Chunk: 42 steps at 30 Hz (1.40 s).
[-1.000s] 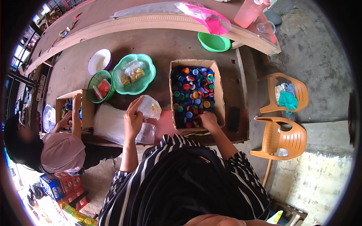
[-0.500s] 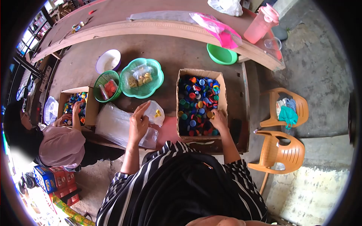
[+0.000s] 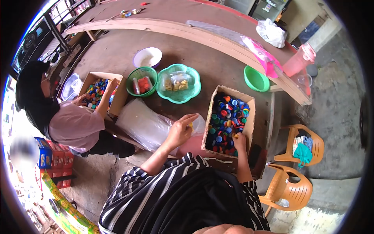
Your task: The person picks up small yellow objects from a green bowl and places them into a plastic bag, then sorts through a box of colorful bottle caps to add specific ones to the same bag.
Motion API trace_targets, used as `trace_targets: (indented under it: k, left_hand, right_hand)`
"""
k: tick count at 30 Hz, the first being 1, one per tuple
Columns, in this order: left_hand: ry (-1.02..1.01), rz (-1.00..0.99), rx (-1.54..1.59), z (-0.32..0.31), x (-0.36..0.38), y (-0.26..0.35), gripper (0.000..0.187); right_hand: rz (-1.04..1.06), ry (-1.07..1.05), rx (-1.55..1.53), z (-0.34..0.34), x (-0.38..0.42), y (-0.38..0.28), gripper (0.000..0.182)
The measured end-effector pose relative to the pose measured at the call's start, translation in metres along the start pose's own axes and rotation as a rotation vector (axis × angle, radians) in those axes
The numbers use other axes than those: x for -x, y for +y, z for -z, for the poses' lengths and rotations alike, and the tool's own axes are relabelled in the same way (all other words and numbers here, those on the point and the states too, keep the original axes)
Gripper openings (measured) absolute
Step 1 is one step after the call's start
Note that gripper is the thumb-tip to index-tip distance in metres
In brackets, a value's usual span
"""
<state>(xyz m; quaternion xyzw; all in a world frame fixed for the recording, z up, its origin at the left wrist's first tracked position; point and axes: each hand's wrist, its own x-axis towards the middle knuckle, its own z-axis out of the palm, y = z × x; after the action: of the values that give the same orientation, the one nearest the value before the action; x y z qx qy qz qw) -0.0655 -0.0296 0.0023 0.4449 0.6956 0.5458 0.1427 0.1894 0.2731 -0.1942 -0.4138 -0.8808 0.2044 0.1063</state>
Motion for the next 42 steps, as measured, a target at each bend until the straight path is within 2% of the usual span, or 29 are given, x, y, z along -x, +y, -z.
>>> trace_targets:
  k: [2,3,6,9,11,15,21,34,38,39,42]
  left_hand:
    - [-0.038,0.011,0.014,-0.001,0.003,0.001,0.058]
    - [-0.06,0.011,0.023,-0.001,0.004,0.001,0.06]
    - [-0.086,-0.021,0.017,-0.001,0.006,-0.001,0.059]
    - [-0.115,-0.051,0.007,0.0,0.009,-0.001,0.06]
    - [-0.126,-0.088,0.0,-0.001,0.013,-0.007,0.059]
    - [-0.146,-0.09,0.003,0.004,0.022,-0.006,0.056]
    - [-0.147,-0.091,0.015,0.017,0.031,-0.01,0.058]
    - [-0.183,-0.133,0.037,0.038,0.019,-0.017,0.058]
    - [-0.214,-0.049,0.145,0.039,0.007,-0.025,0.058]
    - [-0.192,-0.125,0.078,0.041,0.002,-0.025,0.058]
    - [-0.269,0.066,0.193,0.041,-0.007,-0.02,0.058]
  right_hand:
    - [0.011,0.034,-0.038,0.007,0.008,-0.008,0.02]
    - [-0.054,-0.017,-0.034,0.01,0.012,-0.013,0.023]
    - [0.006,0.024,-0.072,0.014,0.025,-0.024,0.028]
    - [-0.055,-0.007,0.006,0.009,0.023,-0.023,0.032]
    - [-0.055,0.045,0.029,-0.007,0.016,-0.005,0.031]
    - [-0.165,0.024,0.121,-0.014,0.02,-0.015,0.033]
    - [-0.207,0.004,0.189,-0.002,0.023,-0.037,0.036]
    - [-0.253,0.137,0.164,-0.008,0.034,-0.039,0.022]
    - [-0.226,0.161,0.175,-0.007,0.037,-0.044,0.021]
    - [-0.232,0.158,0.18,-0.008,0.037,-0.042,0.021]
    - [-0.237,0.17,0.114,-0.007,0.038,-0.037,0.02]
